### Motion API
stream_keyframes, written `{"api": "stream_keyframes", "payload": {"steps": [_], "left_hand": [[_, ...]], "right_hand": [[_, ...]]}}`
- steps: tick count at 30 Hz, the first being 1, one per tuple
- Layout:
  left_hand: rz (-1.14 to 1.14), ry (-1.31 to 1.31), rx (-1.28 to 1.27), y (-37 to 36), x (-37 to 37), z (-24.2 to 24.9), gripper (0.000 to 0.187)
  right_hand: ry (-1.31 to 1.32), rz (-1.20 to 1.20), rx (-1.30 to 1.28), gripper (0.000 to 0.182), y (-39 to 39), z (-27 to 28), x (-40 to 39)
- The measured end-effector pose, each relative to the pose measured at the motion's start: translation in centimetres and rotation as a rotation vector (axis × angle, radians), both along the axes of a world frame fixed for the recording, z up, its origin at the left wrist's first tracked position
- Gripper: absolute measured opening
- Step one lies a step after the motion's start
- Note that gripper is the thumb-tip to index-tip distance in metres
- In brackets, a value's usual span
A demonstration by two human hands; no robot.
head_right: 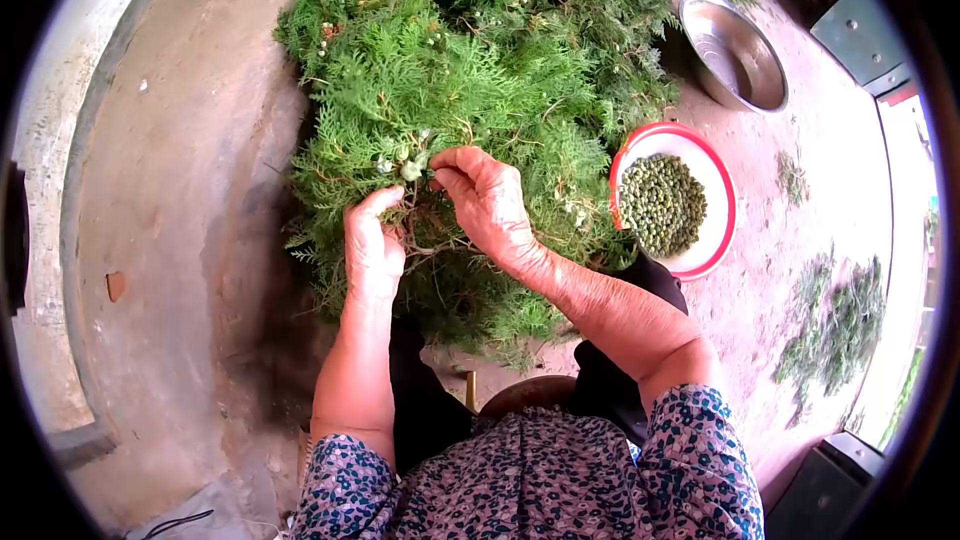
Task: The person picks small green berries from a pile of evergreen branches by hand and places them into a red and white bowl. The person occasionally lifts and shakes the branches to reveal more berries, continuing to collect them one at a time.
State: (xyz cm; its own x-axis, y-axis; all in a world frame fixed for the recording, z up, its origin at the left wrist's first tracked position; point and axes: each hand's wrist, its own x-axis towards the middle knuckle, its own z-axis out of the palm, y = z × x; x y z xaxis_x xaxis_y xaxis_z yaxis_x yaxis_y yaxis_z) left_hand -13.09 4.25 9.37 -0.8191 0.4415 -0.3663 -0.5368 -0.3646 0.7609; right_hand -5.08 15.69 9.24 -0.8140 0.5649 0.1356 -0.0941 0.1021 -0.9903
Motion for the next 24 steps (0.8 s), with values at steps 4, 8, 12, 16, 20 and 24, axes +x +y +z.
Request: {"api": "stream_keyframes", "payload": {"steps": [4, 8, 12, 16, 20, 24], "left_hand": [[0.032, 0.027, 0.024, 0.1, 0.9, 0.3, 0.027], [-0.065, -0.127, 0.157, -0.8, 0.5, -0.4, 0.029], [-0.058, -0.062, 0.025, -1.4, 0.7, -1.5, 0.033], [-0.145, 0.048, 0.146, -2.0, 0.4, -2.4, 0.031], [0.001, -0.017, 0.252, -2.6, -0.5, -0.3, 0.038], [0.074, -0.004, 0.372, -3.3, -1.7, -0.2, 0.046]], "right_hand": [[-0.039, -0.033, 0.031, 0.022, 0.4, 0.7, -0.1], [-0.275, 0.103, -0.718, 0.018, 2.3, 1.0, -0.3], [-0.153, 0.256, -0.830, 0.018, 2.8, -0.6, -0.4], [-0.072, 0.094, -0.969, 0.017, 2.9, 0.6, -0.6], [-0.103, 0.040, -0.989, 0.018, 3.2, 1.3, 0.3], [-0.109, 0.004, -1.037, 0.017, 3.0, 0.6, 0.0]]}}
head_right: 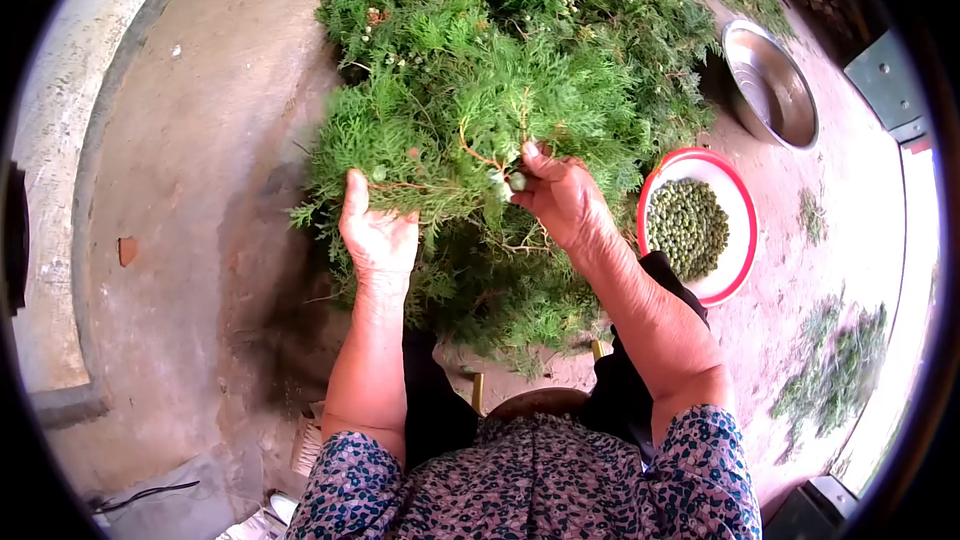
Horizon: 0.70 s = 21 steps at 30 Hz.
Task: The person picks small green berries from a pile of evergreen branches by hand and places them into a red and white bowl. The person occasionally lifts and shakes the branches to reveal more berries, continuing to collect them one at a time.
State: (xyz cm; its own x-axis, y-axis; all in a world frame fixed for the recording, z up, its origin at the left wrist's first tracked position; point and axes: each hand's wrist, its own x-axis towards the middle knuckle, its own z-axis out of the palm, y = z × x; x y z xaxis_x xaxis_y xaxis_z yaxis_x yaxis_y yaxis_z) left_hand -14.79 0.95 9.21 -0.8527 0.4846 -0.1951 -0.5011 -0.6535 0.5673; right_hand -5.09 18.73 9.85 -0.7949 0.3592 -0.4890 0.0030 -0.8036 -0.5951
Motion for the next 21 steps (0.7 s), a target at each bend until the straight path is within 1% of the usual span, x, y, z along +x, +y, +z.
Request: {"api": "stream_keyframes", "payload": {"steps": [2, 4, 6, 7, 8, 10, 11, 12, 14, 15, 16, 18, 19, 20, 21], "left_hand": [[-0.035, -0.041, 0.152, -0.3, 0.0, 0.8, 0.050], [-0.056, 0.010, 0.125, -0.2, 0.0, 0.7, 0.053], [0.000, 0.195, 0.083, 0.4, 0.3, 1.0, 0.053], [-0.020, 0.240, 0.062, 0.4, 0.2, 0.7, 0.054], [-0.021, 0.239, 0.061, 0.2, 0.3, 0.7, 0.054], [-0.061, 0.098, 0.214, 0.3, 0.3, 0.7, 0.055], [-0.042, 0.021, 0.226, 0.1, 0.3, 0.3, 0.058], [-0.043, 0.018, 0.226, 0.2, 0.3, 0.2, 0.058], [-0.033, 0.126, 0.033, 0.8, 0.6, 0.5, 0.060], [0.016, 0.131, 0.005, 1.0, 1.2, 1.1, 0.065], [0.012, 0.129, 0.006, 0.9, 1.1, 1.1, 0.065], [-0.007, 0.218, -0.207, 0.2, 0.7, 0.7, 0.069], [0.057, 0.170, -0.193, 0.3, 0.5, 0.5, 0.073], [0.057, 0.168, -0.194, 0.2, 0.5, 0.4, 0.073], [0.118, 0.169, -0.314, 0.2, 0.6, 0.5, 0.073]], "right_hand": [[-0.039, -0.067, 0.049, 0.020, -0.1, 0.5, 0.1], [-0.057, -0.100, 0.038, 0.018, 0.5, -0.5, 0.1], [-0.155, -0.205, 0.019, 0.018, 0.4, -0.3, 0.5], [-0.174, -0.254, -0.027, 0.017, 0.4, -0.3, 0.3], [-0.175, -0.254, -0.027, 0.017, 0.4, -0.3, 0.4], [-0.113, -0.286, -0.094, 0.017, 0.5, -0.8, 0.5], [-0.104, -0.301, -0.130, 0.018, 0.6, -1.3, 0.5], [-0.107, -0.302, -0.130, 0.018, 0.6, -1.4, 0.4], [-0.099, -0.267, -0.137, 0.019, 0.4, -1.4, 0.1], [-0.072, -0.237, -0.134, 0.020, 0.0, -1.0, 0.2], [-0.074, -0.241, -0.133, 0.020, 0.0, -0.6, 0.2], [-0.076, -0.224, -0.131, 0.020, -0.1, -0.2, 0.0], [-0.074, -0.207, -0.131, 0.021, 0.2, -0.5, -0.1], [-0.076, -0.207, -0.131, 0.021, 0.2, -0.5, -0.2], [-0.082, -0.197, -0.126, 0.021, 0.3, -0.6, -0.2]]}}
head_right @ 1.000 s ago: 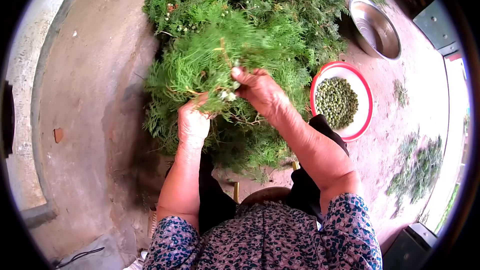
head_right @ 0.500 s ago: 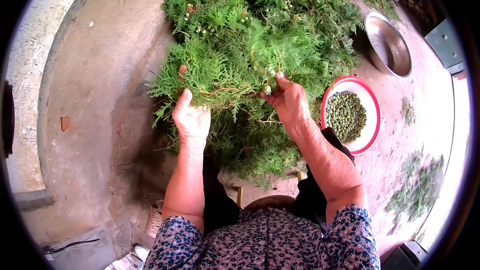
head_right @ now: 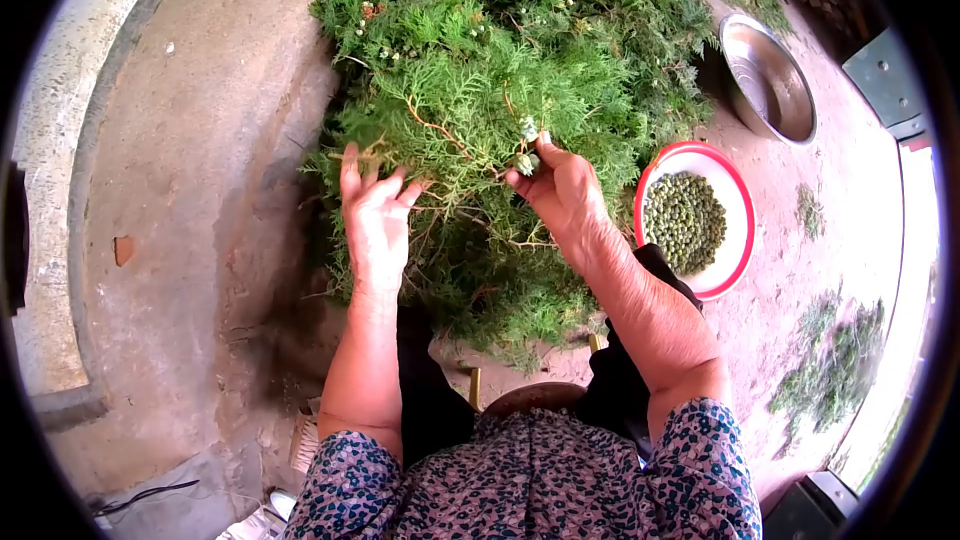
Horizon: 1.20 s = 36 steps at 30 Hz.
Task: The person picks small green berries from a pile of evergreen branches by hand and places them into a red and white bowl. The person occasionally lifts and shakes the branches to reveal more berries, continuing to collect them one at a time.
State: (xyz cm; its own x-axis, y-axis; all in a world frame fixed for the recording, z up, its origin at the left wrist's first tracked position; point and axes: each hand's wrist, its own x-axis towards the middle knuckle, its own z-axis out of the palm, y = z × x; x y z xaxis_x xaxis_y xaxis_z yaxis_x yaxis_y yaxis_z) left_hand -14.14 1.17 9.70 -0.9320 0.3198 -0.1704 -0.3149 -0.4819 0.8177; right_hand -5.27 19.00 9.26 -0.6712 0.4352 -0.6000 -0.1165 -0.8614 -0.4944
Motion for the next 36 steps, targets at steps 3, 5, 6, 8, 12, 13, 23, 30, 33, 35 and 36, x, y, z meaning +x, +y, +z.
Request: {"api": "stream_keyframes", "payload": {"steps": [3, 5, 6, 8, 12, 13, 23, 30, 33, 35, 36], "left_hand": [[0.161, 0.067, -0.169, 0.0, 0.9, 0.2, 0.064], [0.104, 0.199, -0.234, -0.2, 1.0, -0.1, 0.049], [0.011, 0.175, -0.291, -0.3, 0.7, 0.0, 0.037], [-0.123, 0.148, -0.264, -0.6, 0.7, 0.0, 0.036], [-0.379, 0.084, -0.152, -0.5, -0.1, -1.5, 0.035], [-0.378, 0.142, -0.196, -0.2, 0.1, -1.5, 0.035], [-0.204, -0.154, 0.073, -0.3, 0.3, -1.4, 0.053], [-0.200, 0.013, -0.057, -0.2, 1.4, -2.1, 0.056], [-0.166, -0.221, 0.190, -1.3, 0.9, -3.5, 0.066], [-0.114, -0.225, 0.042, 0.1, 1.1, -0.5, 0.075], [-0.085, -0.240, -0.048, 0.3, 1.1, 0.2, 0.072]], "right_hand": [[0.007, 0.029, 0.027, 0.020, -0.4, 0.5, 0.2], [0.057, 0.056, 0.059, 0.020, -0.6, 0.7, 0.2], [0.033, 0.063, 0.068, 0.019, -0.6, 0.9, 0.2], [0.025, 0.086, 0.081, 0.017, -0.9, 2.0, 0.2], [0.021, 0.159, 0.108, 0.016, -1.1, 1.8, 0.3], [0.015, 0.180, 0.129, 0.016, -1.2, 2.0, 0.3], [-0.034, 0.090, 0.055, 0.019, -1.0, 0.5, 0.1], [-0.066, 0.086, 0.084, 0.015, -1.5, -0.4, 0.3], [-0.074, 0.125, 0.244, 0.018, -1.8, -0.2, 0.8], [-0.190, 0.030, 0.345, 0.014, -2.6, 0.9, 0.9], [-0.154, 0.016, 0.680, 0.013, -2.7, 0.6, 1.1]]}}
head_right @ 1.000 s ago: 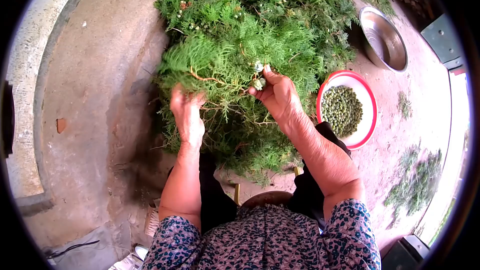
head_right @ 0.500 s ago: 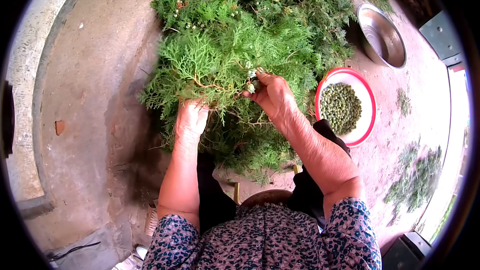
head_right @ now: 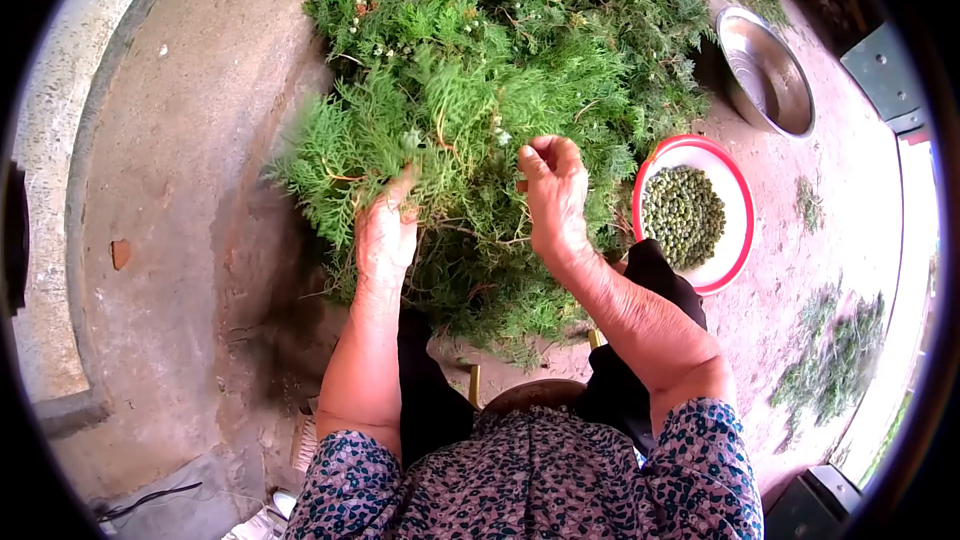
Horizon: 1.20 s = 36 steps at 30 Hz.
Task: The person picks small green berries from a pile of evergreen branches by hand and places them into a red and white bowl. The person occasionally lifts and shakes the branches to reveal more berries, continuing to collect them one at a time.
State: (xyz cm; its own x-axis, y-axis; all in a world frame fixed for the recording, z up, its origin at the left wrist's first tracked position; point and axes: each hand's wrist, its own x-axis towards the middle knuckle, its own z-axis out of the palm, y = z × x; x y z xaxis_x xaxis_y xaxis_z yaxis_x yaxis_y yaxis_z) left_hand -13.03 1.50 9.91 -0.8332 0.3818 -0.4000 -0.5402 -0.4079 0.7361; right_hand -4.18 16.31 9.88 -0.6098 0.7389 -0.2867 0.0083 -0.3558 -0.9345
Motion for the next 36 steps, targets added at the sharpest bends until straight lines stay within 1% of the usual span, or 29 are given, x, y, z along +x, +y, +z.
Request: {"api": "stream_keyframes", "payload": {"steps": [1, 2, 3, 5, 6, 7, 8, 9, 11, 12, 13, 14, 16, 17, 19, 20, 21, 22, 23, 25, 26, 27, 29, 30, 31, 33, 34, 35, 36], "left_hand": [[0.019, -0.009, -0.091, 0.1, 0.0, 0.6, 0.068], [-0.021, 0.019, -0.100, 0.3, -0.1, 1.1, 0.059], [-0.023, 0.018, -0.099, 0.2, -0.4, 0.6, 0.059], [-0.073, -0.079, -0.002, -0.1, -0.7, -0.6, 0.051], [-0.049, 0.027, 0.052, 0.0, -0.6, -1.1, 0.047], [-0.051, 0.027, 0.049, 0.2, -0.4, -0.9, 0.047], [-0.028, 0.075, 0.041, 0.4, -0.2, -0.7, 0.044], [-0.004, 0.122, 0.031, 0.5, -0.2, -0.3, 0.041], [-0.055, 0.113, 0.032, 0.5, -0.3, 0.3, 0.041], [-0.053, 0.038, 0.022, 0.6, -0.3, 0.3, 0.042], [-0.051, -0.036, 0.012, 0.6, -0.2, 0.2, 0.044], [-0.018, -0.001, -0.032, 0.8, -0.1, 0.0, 0.030], [-0.031, 0.000, -0.071, 0.9, 0.3, 0.1, 0.031], [-0.041, 0.002, -0.111, 0.9, 0.6, 0.4, 0.031], [-0.078, 0.096, -0.094, 1.0, 1.0, 0.7, 0.032], [-0.142, 0.162, -0.084, 1.0, 1.0, 0.5, 0.038], [-0.206, 0.228, -0.076, 1.0, 1.0, 0.3, 0.045], [-0.234, 0.264, -0.204, 0.7, 1.1, -0.3, 0.043], [-0.236, 0.261, -0.205, 0.2, 1.3, -0.8, 0.043], [-0.469, 0.901, -0.762, -0.4, 1.4, -1.2, 0.035], [-0.225, 0.507, -0.289, 0.8, 1.8, -1.4, 0.027], [-0.226, 0.506, -0.290, 0.8, 1.7, -1.3, 0.027], [-0.338, 0.521, -0.354, 0.5, 1.5, -0.4, 0.026], [-0.483, 1.155, -0.752, -0.8, 1.1, -1.7, 0.033], [-0.485, 1.154, -0.752, -0.8, 1.1, -2.2, 0.033], [-0.399, 0.703, -0.493, -0.7, 1.2, -2.8, 0.030], [-0.308, 0.787, -0.516, -0.2, 1.1, -2.6, 0.028], [-0.310, 0.786, -0.517, -0.1, 1.3, -2.2, 0.028], [-0.293, 0.646, -0.426, 0.0, 1.4, -1.6, 0.024]], "right_hand": [[0.037, 0.025, 0.335, 0.013, -0.3, 0.3, 0.1], [0.158, 0.172, 0.352, 0.012, -0.8, 1.1, 0.4], [0.166, 0.283, 0.447, 0.011, -1.6, 1.3, 0.4], [0.509, 0.642, 0.847, 0.011, -2.1, 0.7, -0.4], [0.465, 0.720, 0.823, 0.012, -2.6, 0.8, -0.4], [0.421, 0.797, 0.798, 0.015, -3.2, 1.4, -0.2], [0.256, 0.814, 0.647, 0.018, -3.5, 2.0, -0.1], [0.267, 0.768, 0.736, 0.022, -3.2, 1.2, -0.5], [0.309, 0.444, 0.409, 0.033, -3.3, 1.3, -1.2], [0.314, 0.332, 0.331, 0.042, -2.7, 1.8, -1.5], [0.300, 0.216, 0.239, 0.041, -2.1, 1.3, -1.9], [0.293, 0.242, 0.189, 0.040, -1.4, 1.0, -2.2], [0.231, 0.289, 0.106, 0.034, -0.7, 0.9, -2.1], [0.229, 0.285, 0.106, 0.034, -0.7, 1.3, -2.0], [0.231, 0.476, 0.581, 0.033, -0.9, 2.1, -1.8], [0.219, 0.453, 0.696, 0.034, -1.0, 1.7, -2.0], [0.217, 0.452, 0.694, 0.034, -1.0, 1.4, -2.1], [0.214, 0.466, 0.643, 0.033, -1.1, 1.3, -2.1], [0.210, 0.480, 0.590, 0.032, -1.1, 1.1, -2.1], [0.186, 0.431, 0.643, 0.033, -1.0, 1.3, -2.1], [0.096, 0.466, 0.582, 0.033, -0.8, 1.6, -2.0], [0.006, 0.500, 0.519, 0.034, -0.7, 1.7, -2.0], [0.034, 0.523, 0.449, 0.032, -0.6, 1.6, -1.9], [0.047, 0.545, 0.367, 0.030, -0.6, 1.9, -1.8], [0.061, 0.566, 0.286, 0.028, -0.7, 2.3, -1.7], [0.055, 0.558, 0.233, 0.028, -0.8, 2.6, -1.6], [0.050, 0.579, 0.183, 0.029, -0.8, 2.7, -1.5], [0.046, 0.599, 0.131, 0.030, -0.8, 2.7, -1.5], [0.045, 0.599, 0.130, 0.030, -0.7, 2.9, -1.5]]}}
